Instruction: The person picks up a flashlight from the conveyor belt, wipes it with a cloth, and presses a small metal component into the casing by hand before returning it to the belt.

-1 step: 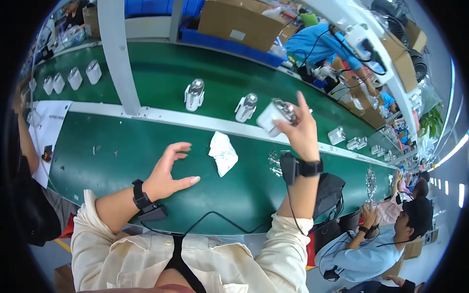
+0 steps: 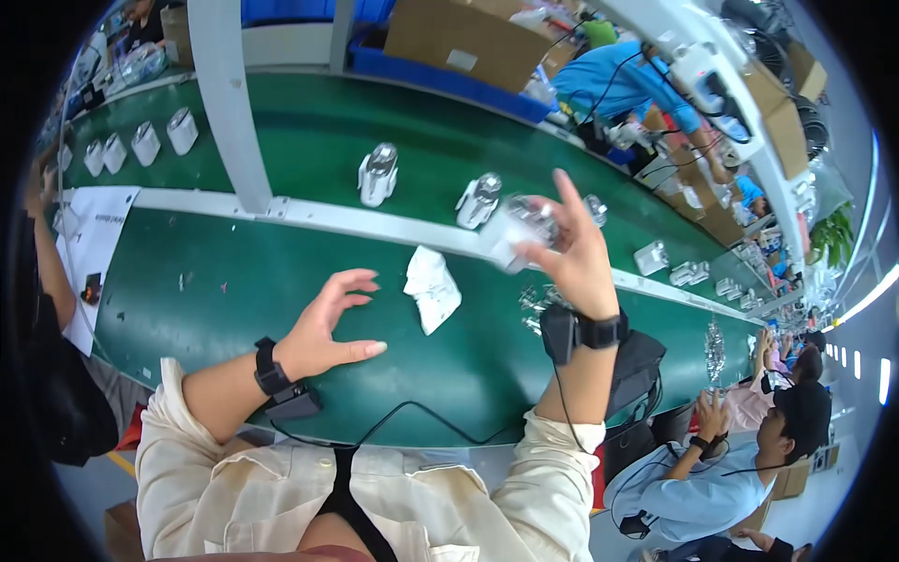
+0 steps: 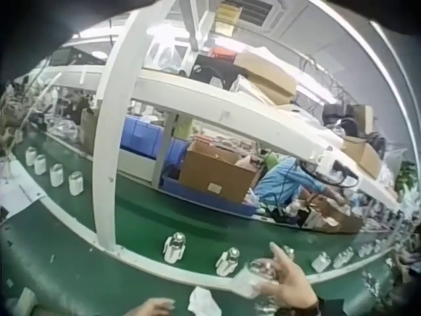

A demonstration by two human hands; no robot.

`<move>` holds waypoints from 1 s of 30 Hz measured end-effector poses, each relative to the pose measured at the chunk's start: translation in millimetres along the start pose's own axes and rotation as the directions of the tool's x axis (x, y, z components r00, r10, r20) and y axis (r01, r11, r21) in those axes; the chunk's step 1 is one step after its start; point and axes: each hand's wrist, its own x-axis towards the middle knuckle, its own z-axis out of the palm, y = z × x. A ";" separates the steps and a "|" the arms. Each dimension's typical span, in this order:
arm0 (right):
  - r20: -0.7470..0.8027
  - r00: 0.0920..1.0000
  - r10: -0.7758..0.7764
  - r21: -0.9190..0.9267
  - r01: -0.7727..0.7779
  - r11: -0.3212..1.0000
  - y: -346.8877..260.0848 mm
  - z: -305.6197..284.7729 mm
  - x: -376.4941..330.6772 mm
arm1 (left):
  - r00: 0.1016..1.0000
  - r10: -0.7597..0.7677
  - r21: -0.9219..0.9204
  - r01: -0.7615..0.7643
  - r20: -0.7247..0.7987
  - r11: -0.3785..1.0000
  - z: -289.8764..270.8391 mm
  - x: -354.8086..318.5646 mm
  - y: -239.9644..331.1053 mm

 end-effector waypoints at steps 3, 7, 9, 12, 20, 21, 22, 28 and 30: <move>0.406 0.912 -0.058 0.293 -0.069 0.954 -3.3 64.1 -25.4 | 0.962 0.093 -0.540 0.063 0.257 0.839 4.2 1.0 -16.4; 0.566 0.810 -0.151 0.324 -0.051 0.945 17.6 111.6 -43.9 | 0.922 0.211 -0.670 0.067 0.324 0.739 12.9 4.9 -16.8; 0.555 0.817 -0.154 0.282 -0.011 0.959 26.7 116.9 -45.5 | 0.965 0.182 -0.418 -0.089 0.190 0.904 15.0 8.7 -23.1; 0.223 0.957 -0.186 0.157 0.153 0.976 31.4 114.3 -48.2 | 0.999 0.052 -0.085 -0.051 -0.002 0.995 24.4 4.5 -29.4; 0.130 0.927 -0.353 -0.209 0.373 0.904 52.4 108.6 -45.6 | 0.962 0.258 0.385 -0.205 -0.090 0.900 44.3 16.8 -39.8; 0.122 0.931 -0.345 -0.207 0.363 0.908 53.8 106.7 -46.1 | 0.955 0.282 0.410 -0.222 -0.089 0.884 46.2 17.3 -41.4; 0.131 0.960 -0.246 -0.178 0.267 0.947 52.9 104.1 -46.2 | 0.958 0.276 0.409 -0.221 -0.079 0.885 48.3 18.0 -42.1; 0.276 0.938 0.208 0.466 -0.320 0.825 62.7 93.2 -44.7 | 0.975 0.217 0.167 -0.207 -0.045 0.964 54.7 18.3 -42.7; 0.252 0.954 0.161 0.431 -0.260 0.864 65.1 93.1 -46.7 | 0.976 0.216 0.100 -0.212 -0.028 0.972 54.0 17.3 -41.4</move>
